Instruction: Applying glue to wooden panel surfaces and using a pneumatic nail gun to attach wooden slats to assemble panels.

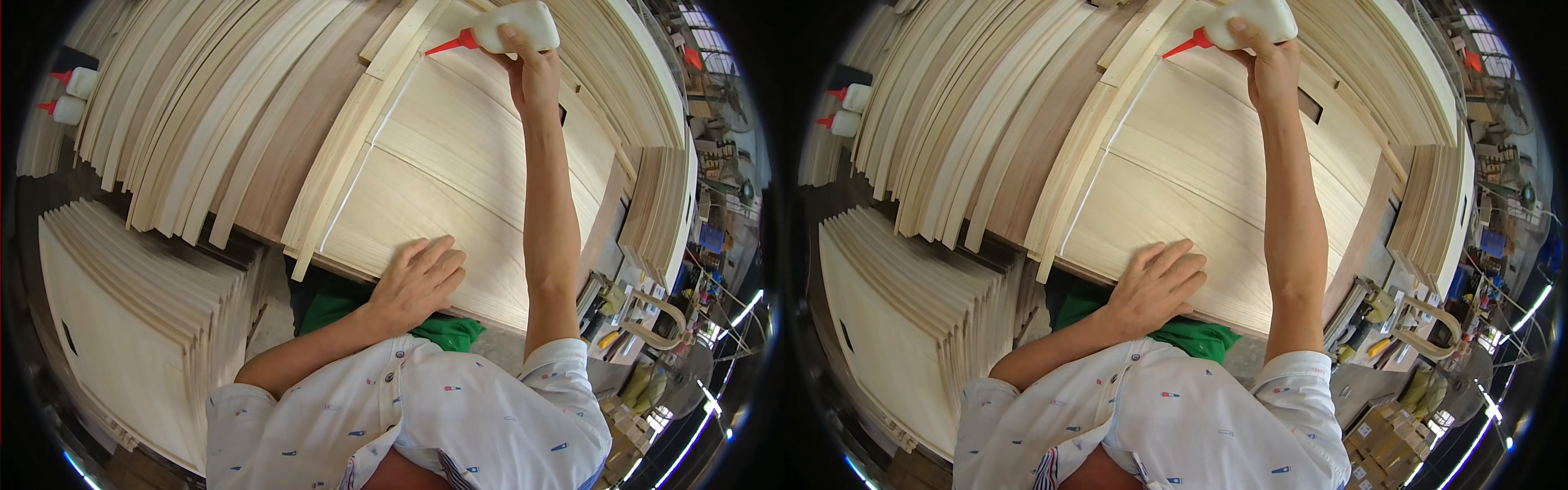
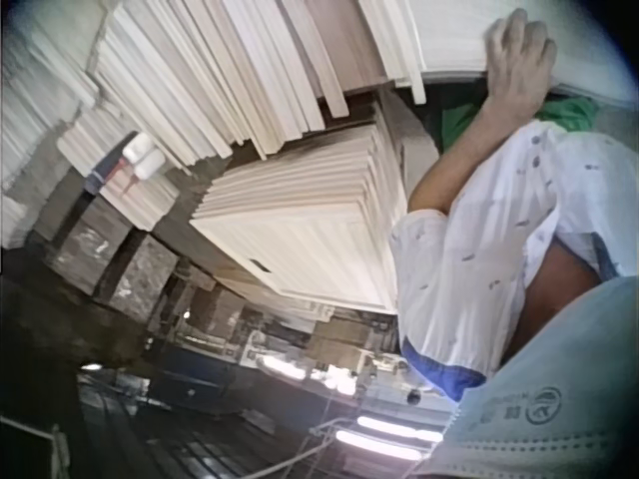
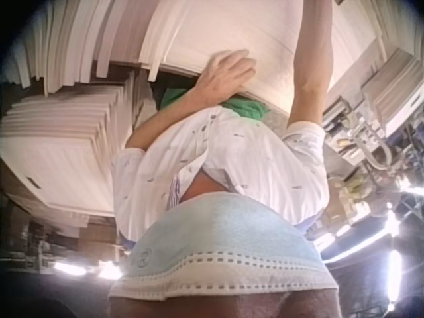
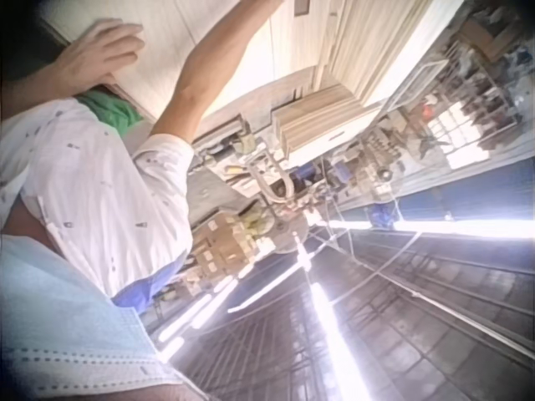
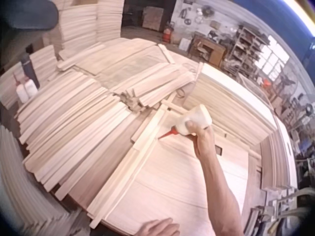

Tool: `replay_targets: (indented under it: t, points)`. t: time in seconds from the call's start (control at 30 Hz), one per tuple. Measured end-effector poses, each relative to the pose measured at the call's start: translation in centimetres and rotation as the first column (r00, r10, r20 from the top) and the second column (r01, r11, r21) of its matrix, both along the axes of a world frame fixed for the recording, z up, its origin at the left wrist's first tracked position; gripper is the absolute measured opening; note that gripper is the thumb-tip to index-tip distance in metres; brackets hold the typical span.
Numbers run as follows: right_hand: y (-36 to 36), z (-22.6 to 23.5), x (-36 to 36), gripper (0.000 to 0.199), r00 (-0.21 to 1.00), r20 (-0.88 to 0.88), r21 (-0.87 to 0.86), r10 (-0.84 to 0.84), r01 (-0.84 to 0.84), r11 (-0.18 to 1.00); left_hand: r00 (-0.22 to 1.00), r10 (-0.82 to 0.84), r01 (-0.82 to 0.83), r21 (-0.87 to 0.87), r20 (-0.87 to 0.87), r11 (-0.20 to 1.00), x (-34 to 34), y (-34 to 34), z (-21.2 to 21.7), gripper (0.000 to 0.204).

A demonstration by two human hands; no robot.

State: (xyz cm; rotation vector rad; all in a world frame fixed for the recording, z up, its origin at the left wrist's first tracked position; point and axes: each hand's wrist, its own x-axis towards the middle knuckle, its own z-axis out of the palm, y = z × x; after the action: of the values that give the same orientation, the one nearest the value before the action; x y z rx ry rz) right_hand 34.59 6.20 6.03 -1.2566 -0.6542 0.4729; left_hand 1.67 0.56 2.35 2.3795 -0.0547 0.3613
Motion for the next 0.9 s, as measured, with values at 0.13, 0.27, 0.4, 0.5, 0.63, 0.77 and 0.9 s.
replay_targets:
  t: [0.13, 0.27, 0.4, 0.5, 0.63, 0.77, 0.9]
  points:
    - [0.5, -0.7, 1.5, 0.052, 0.995, -0.054, -0.027, -0.084, 0.082, 0.996, 1.0, -0.003, 0.003, 0.019, -0.004, 1.0, 0.0, 0.2, 0.1, 0.055]
    - [0.6, -0.7, 2.9, 0.041, 0.997, -0.043, 0.008, -0.071, 0.072, 0.997, 1.0, -0.003, 0.003, 0.009, 0.003, 1.0, 0.1, 0.1, 0.1, 0.056]
    - [1.0, -0.7, 4.3, 0.042, 0.992, -0.075, 0.023, -0.104, 0.106, 0.994, 1.0, -0.019, 0.019, 0.024, 0.008, 1.0, 0.2, 0.1, 0.1, 0.056]
    - [1.8, -0.5, 5.0, 0.044, 0.976, -0.101, -0.025, -0.193, 0.191, 0.981, 1.0, -0.021, 0.021, 0.043, -0.009, 0.999, 0.4, 0.1, 0.3, 0.056]
    - [2.6, -0.1, 5.4, 0.039, 0.954, -0.091, 0.041, -0.285, 0.29, 0.956, 0.998, -0.026, 0.029, 0.061, -0.048, 0.998, 0.4, 0.0, 0.4, 0.056]
    - [3.3, -0.3, 6.9, 0.039, 0.928, -0.129, 0.041, -0.351, 0.358, 0.933, 0.997, -0.037, 0.041, 0.052, -0.067, 0.998, 0.3, -0.1, 0.3, 0.056]
    - [4.0, -1.0, 7.9, 0.038, 0.923, -0.108, 0.124, -0.37, 0.382, 0.916, 0.993, -0.061, 0.065, 0.043, -0.097, 0.997, 0.3, -0.2, 0.4, 0.056]
